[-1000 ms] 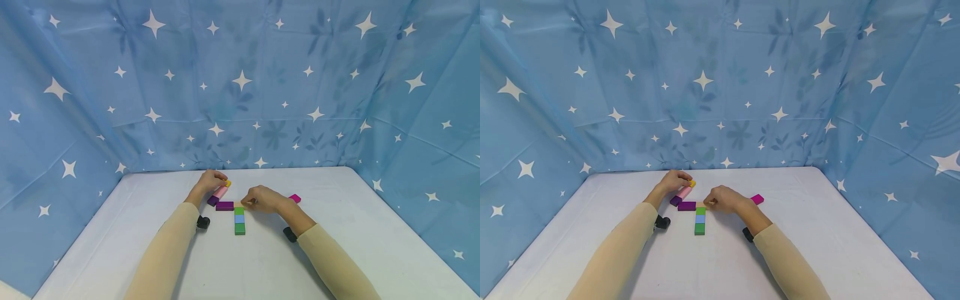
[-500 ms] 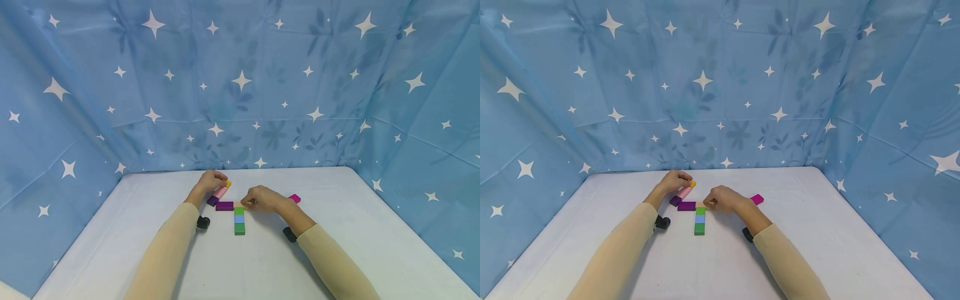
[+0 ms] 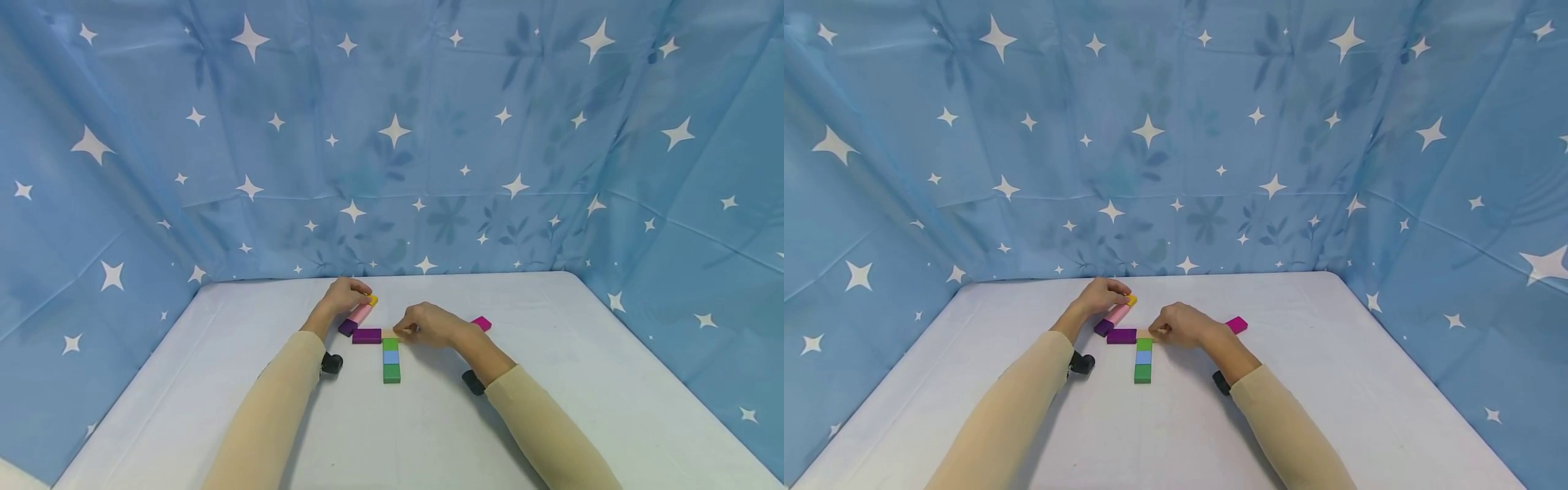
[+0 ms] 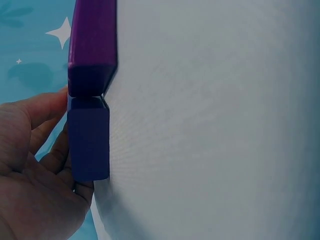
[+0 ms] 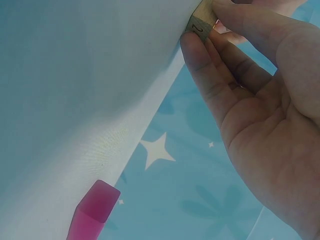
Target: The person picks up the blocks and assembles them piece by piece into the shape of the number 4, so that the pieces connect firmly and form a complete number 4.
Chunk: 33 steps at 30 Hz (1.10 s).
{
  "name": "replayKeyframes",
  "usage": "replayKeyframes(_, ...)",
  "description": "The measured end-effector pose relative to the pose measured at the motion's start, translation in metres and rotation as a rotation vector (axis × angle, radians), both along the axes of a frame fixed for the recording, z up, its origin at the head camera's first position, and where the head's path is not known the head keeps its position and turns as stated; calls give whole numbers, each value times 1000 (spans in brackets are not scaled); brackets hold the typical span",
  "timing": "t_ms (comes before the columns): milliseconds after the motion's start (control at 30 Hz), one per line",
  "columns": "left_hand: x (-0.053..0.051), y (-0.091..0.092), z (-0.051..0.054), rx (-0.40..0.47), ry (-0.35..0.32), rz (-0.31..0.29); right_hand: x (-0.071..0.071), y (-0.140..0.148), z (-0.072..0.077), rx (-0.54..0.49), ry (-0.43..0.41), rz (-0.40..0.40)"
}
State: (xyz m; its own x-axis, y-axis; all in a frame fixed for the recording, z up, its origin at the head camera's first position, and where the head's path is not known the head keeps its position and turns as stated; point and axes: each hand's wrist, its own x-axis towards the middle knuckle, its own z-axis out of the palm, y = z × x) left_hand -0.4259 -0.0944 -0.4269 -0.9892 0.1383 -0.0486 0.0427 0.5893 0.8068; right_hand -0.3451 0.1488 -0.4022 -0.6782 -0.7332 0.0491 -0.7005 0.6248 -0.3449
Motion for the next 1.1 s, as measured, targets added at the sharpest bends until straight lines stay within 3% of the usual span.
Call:
replayKeyframes(300, 4, -1, 2, 0, 15, -14, -1, 0, -1, -15, 3, 26)
replayKeyframes(1100, 0, -1, -3, -7, 10, -27, -3, 1, -2, 3, -1, 12)
